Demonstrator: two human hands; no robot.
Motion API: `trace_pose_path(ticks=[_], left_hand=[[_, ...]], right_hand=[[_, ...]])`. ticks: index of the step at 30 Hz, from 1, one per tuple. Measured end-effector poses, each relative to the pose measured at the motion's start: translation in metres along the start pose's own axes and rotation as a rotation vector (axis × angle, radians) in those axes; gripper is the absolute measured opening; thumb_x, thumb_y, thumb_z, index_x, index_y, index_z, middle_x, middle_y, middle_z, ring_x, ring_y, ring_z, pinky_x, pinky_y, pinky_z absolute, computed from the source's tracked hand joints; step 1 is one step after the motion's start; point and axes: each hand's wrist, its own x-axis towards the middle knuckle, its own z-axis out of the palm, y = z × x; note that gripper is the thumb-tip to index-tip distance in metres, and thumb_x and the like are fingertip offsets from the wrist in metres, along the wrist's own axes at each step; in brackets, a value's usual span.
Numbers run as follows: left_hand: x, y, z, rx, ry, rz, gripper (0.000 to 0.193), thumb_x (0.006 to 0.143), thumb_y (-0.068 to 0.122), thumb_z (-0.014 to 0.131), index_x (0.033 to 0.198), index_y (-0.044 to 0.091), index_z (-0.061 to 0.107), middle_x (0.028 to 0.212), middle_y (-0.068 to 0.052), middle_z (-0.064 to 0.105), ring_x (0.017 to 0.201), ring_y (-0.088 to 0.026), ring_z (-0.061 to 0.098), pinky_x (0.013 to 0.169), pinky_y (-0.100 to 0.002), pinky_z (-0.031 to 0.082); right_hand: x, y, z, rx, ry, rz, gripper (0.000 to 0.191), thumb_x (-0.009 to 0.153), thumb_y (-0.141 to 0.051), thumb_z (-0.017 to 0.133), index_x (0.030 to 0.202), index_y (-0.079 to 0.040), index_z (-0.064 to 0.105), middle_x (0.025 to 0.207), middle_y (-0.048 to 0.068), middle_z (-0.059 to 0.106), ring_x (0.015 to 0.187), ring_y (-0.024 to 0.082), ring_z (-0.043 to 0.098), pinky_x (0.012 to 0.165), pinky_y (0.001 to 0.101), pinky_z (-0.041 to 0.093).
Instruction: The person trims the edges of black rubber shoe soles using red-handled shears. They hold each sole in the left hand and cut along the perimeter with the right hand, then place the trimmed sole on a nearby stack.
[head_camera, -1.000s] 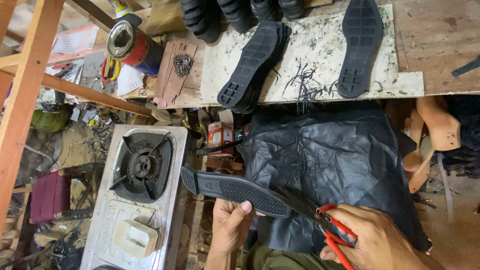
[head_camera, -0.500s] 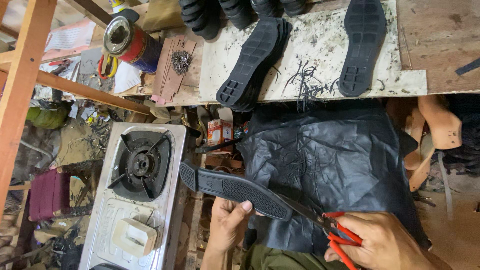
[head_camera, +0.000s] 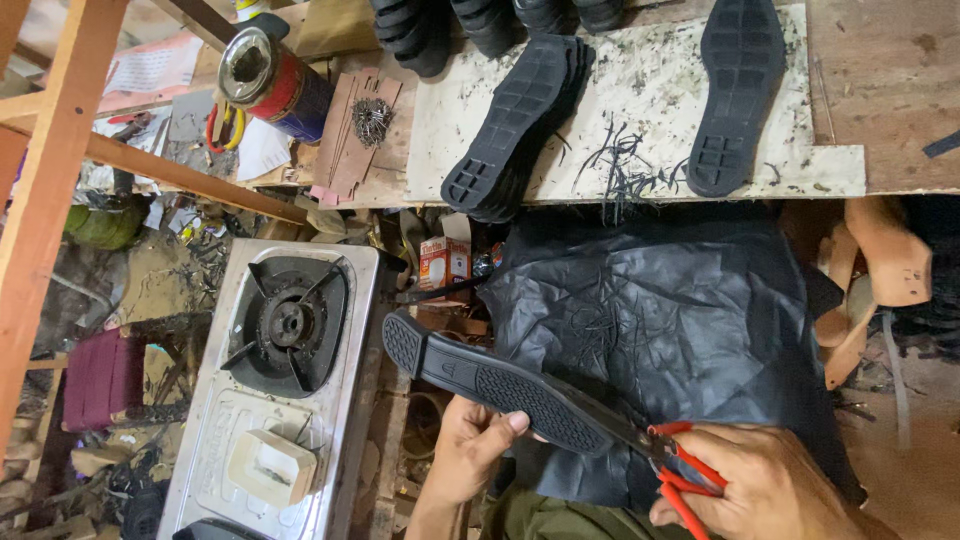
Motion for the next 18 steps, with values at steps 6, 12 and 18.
trace_pose_path(ticks=[6,12,18], left_hand=[[-0.002,0.003,-0.004,0.020,-0.002,-0.032,0.032,0.089,-0.004,0.066,0.120,-0.006,0.057,0.105,-0.015,0.072,0.090,-0.021,0.071,0.079,-0.037,0.060],[-0.002,0.005,-0.005,0.142,-0.091,-0.107,0.033,0.092,-0.002,0.067,0.124,-0.006,0.057,0.104,-0.015,0.072,0.089,-0.019,0.067,0.078,-0.033,0.054],[-0.004,0.016,-0.011,0.266,-0.009,-0.124,0.043,0.086,-0.001,0.067,0.128,0.002,0.059,0.119,-0.007,0.070,0.110,-0.015,0.067,0.097,-0.031,0.054]], right_hand=[[0.000,0.004,-0.006,0.047,-0.214,0.282,0.067,0.053,-0.042,0.097,0.113,-0.017,0.078,0.073,-0.001,0.080,0.065,0.012,0.075,0.057,0.0284,0.061],[0.000,0.001,-0.005,-0.001,-0.089,0.105,0.067,0.055,-0.044,0.098,0.110,-0.010,0.076,0.077,0.000,0.076,0.063,0.013,0.076,0.055,0.0294,0.057],[-0.006,0.009,-0.006,0.084,-0.197,0.246,0.059,0.058,-0.042,0.096,0.106,-0.014,0.076,0.071,-0.004,0.080,0.061,0.008,0.075,0.056,0.0255,0.057]])
